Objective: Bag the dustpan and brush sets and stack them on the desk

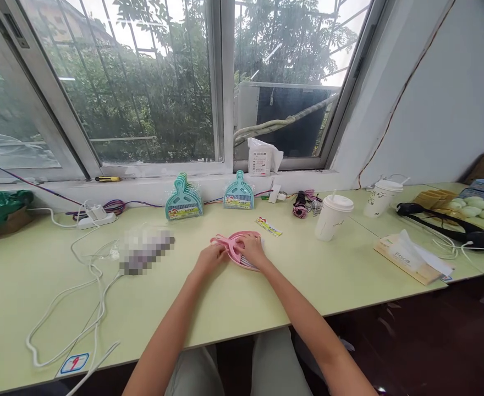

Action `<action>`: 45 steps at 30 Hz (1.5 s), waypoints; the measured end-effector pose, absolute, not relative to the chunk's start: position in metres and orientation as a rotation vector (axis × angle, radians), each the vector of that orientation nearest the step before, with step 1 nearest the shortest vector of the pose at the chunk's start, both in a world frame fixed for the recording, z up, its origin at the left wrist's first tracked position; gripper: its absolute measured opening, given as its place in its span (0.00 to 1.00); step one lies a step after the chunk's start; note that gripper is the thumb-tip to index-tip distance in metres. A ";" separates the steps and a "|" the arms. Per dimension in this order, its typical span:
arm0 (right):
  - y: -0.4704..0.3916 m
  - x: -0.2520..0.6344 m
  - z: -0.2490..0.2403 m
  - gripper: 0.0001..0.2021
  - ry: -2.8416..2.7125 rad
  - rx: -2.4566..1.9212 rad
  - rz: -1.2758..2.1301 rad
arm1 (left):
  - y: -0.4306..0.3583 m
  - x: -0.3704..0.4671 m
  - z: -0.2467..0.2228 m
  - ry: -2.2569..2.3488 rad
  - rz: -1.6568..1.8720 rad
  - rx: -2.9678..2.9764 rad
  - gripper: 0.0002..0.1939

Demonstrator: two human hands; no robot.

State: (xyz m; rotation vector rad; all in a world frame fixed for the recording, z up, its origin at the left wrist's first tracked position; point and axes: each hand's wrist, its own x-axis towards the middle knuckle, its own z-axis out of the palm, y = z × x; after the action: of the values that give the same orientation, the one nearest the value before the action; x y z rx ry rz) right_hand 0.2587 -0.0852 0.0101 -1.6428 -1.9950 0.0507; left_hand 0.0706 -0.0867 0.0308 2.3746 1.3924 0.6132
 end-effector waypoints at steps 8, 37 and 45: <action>-0.082 0.267 0.009 0.09 -2.065 -1.490 0.210 | -0.067 0.052 0.013 1.420 0.798 2.916 0.18; -0.076 0.248 0.041 0.10 -2.512 -1.639 0.072 | -0.078 0.066 0.009 1.252 0.424 3.027 0.11; -0.086 0.247 0.039 0.10 -2.297 -1.616 0.087 | -0.077 0.068 0.008 1.327 0.925 2.681 0.18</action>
State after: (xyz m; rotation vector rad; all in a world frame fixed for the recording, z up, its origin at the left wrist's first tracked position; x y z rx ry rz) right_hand 0.2468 -0.0861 0.0387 -1.6165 -2.2969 0.0869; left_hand 0.0676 -0.0774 0.0078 2.6811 1.3267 0.9252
